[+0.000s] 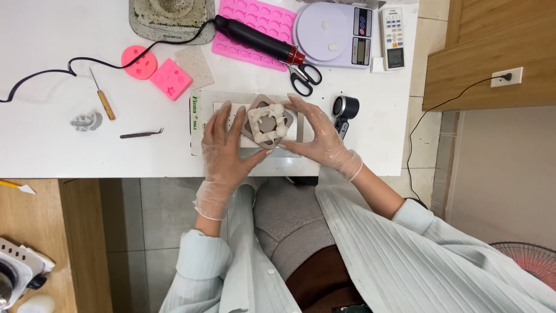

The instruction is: Making a decorative candle using a mold and melted wax.

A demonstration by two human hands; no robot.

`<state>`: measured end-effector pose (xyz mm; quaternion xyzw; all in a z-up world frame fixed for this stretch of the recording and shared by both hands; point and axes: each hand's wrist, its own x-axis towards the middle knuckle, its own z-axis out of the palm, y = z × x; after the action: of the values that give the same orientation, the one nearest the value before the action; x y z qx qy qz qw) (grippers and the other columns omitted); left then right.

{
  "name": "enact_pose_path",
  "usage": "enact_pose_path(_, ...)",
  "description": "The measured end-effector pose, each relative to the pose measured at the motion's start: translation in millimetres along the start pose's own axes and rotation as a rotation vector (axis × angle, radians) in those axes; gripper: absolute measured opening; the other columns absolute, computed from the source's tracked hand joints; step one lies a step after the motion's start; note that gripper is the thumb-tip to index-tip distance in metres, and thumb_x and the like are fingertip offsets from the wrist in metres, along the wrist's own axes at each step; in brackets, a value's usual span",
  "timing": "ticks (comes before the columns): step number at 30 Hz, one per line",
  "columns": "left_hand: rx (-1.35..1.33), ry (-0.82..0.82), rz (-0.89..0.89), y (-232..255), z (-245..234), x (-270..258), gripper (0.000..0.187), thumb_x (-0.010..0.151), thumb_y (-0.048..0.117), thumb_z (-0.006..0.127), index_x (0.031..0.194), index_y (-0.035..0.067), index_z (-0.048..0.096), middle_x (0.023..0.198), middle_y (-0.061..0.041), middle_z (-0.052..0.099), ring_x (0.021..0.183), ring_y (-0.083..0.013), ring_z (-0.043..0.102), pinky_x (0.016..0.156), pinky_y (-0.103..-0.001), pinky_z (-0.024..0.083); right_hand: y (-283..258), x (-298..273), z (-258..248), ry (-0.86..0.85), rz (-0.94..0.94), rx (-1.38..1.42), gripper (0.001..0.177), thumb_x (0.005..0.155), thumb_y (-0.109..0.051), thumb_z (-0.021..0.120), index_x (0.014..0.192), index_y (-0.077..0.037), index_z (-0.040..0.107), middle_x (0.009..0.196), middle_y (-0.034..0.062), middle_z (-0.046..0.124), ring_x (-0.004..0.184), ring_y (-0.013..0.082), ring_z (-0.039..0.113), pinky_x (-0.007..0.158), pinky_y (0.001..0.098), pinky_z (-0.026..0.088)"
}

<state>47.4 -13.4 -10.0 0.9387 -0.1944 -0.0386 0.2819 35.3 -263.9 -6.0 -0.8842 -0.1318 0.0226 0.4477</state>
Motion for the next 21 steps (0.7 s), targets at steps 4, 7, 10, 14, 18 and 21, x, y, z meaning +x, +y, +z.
enact_pose_path(4,-0.007,0.120,-0.036,9.0,19.0,-13.4,0.102,0.078,0.060,0.085,0.156,0.011,0.041,0.161,-0.016,0.031,0.148,-0.0364,0.027,0.120,-0.053,0.028,1.0,2.7,-8.6,-0.043,0.017,0.000,0.106,0.074,-0.025,0.093,0.160,-0.014,0.031,0.146,0.0054,0.060,0.138,0.0261,0.054,0.121,0.0469,0.040)
enact_pose_path(7,0.015,0.166,-0.098,16.5,24.4,-20.0,0.102,0.079,0.059,0.085,0.157,0.012,0.040,0.162,-0.016,0.030,0.148,-0.0360,0.026,0.121,-0.052,0.027,2.9,3.9,-12.2,-0.081,0.031,0.015,0.101,0.078,-0.025,0.091,0.160,-0.016,0.033,0.144,0.0046,0.062,0.138,0.0249,0.056,0.122,0.0462,0.042)
enact_pose_path(10,0.003,0.184,-0.156,22.2,25.9,-21.5,0.101,0.081,0.058,0.085,0.159,0.013,0.039,0.163,-0.014,0.030,0.150,-0.0344,0.025,0.122,-0.051,0.025,0.0,7.6,-18.1,-0.120,0.036,0.014,0.100,0.079,-0.023,0.090,0.161,-0.015,0.033,0.144,0.0044,0.062,0.138,0.0257,0.056,0.121,0.0463,0.041)
enact_pose_path(14,-0.028,0.183,-0.166,22.6,23.8,-17.8,0.102,0.082,0.058,0.084,0.160,0.012,0.036,0.164,-0.014,0.028,0.151,-0.0348,0.025,0.124,-0.052,0.022,1.3,16.8,-28.0,-0.141,-0.020,-0.036,0.098,0.079,-0.022,0.089,0.160,-0.014,0.034,0.147,0.0041,0.060,0.138,0.0249,0.055,0.120,0.0437,0.043)
enact_pose_path(18,-0.027,0.133,-0.133,21.0,15.4,-12.4,0.097,0.082,0.057,0.085,0.158,0.017,0.040,0.162,-0.014,0.029,0.149,-0.0355,0.023,0.123,-0.051,0.021,-0.1,33.4,-36.3,-0.246,-0.010,-0.050,0.100,0.075,-0.022,0.090,0.159,-0.013,0.036,0.145,0.0010,0.061,0.138,0.0233,0.055,0.121,0.0439,0.040)
enact_pose_path(21,-0.043,0.114,-0.140,19.3,12.0,-8.0,0.095,0.083,0.057,0.085,0.159,0.018,0.042,0.164,-0.013,0.030,0.151,-0.0329,0.024,0.125,-0.049,0.022,14.9,33.3,-31.0,-0.244,-0.125,-0.119,0.097,0.074,-0.026,0.093,0.155,-0.015,0.040,0.152,0.0061,0.057,0.142,0.0263,0.051,0.120,0.0451,0.038)
